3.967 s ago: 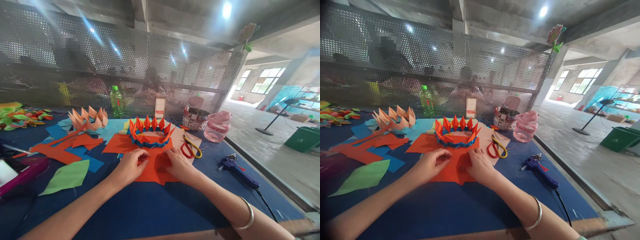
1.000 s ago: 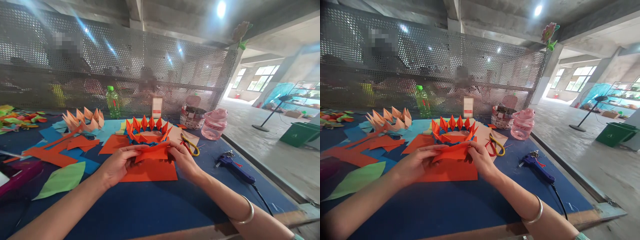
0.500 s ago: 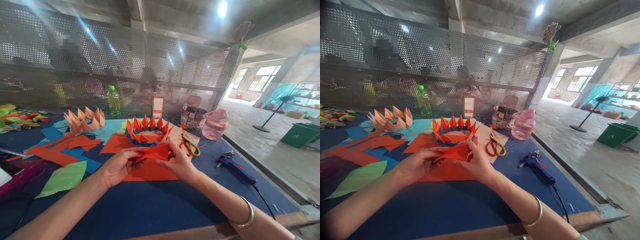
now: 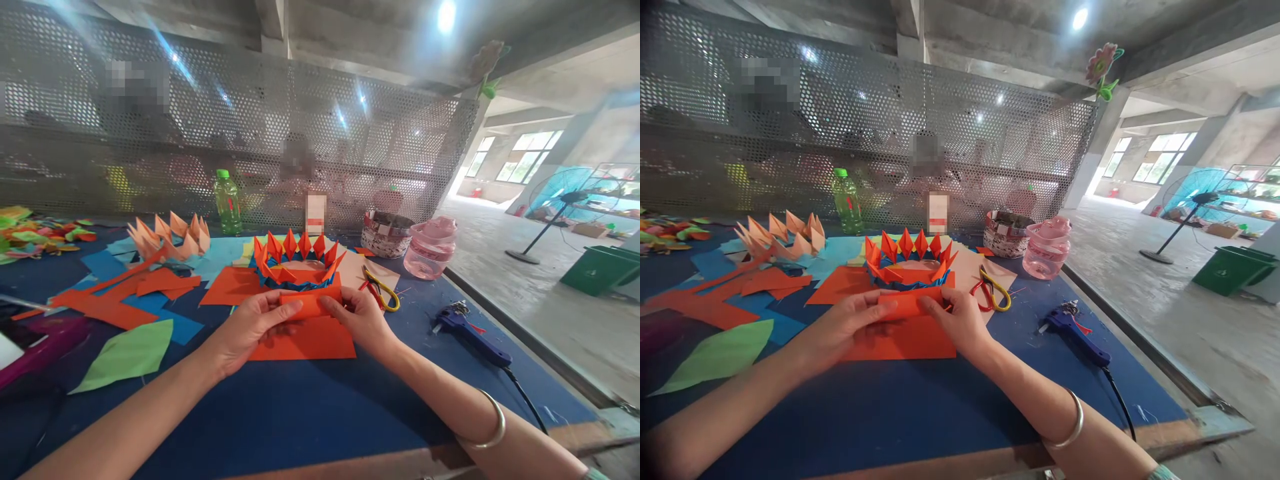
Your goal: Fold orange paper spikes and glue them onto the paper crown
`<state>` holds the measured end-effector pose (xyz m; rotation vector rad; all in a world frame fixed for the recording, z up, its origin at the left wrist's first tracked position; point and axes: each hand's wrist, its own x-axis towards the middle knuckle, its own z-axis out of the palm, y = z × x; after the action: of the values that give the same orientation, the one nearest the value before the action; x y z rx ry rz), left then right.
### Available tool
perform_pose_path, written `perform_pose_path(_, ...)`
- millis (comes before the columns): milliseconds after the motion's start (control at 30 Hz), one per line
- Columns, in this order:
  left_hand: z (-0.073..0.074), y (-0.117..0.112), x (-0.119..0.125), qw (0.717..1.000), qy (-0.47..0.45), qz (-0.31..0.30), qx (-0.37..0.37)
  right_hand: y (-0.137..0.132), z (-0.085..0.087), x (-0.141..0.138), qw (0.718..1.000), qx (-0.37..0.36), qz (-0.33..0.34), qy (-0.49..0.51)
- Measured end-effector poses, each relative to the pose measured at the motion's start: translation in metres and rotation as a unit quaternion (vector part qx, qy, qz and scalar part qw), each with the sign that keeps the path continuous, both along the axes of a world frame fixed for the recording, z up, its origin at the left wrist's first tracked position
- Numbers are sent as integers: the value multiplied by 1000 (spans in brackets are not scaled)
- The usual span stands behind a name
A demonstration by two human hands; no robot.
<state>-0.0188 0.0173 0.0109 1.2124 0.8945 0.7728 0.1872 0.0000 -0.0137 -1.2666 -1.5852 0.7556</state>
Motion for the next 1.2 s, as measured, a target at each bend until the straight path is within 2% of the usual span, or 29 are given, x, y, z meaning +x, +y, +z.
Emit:
perform_pose_path(200, 4, -3, 3, 1000, -6, 13, -23, -5, 3, -4, 1000, -4, 15, 0)
perform_pose_path(300, 3, -4, 3, 1000, 12, 22, -9, -5, 2, -4, 1000, -12, 28, 8)
perform_pose_path(500, 4, -2, 4, 999, 27, 30, 25, -4, 5, -4, 993, -36, 70, 93)
perform_pose_path(833, 7, -3, 5, 999, 28, 16, 37, -3, 5, -5, 997, -39, 29, 54)
perform_pose_path(1200, 6, -3, 4, 997, 45, 22, 52, -5, 5, -4, 999, -26, 20, 23)
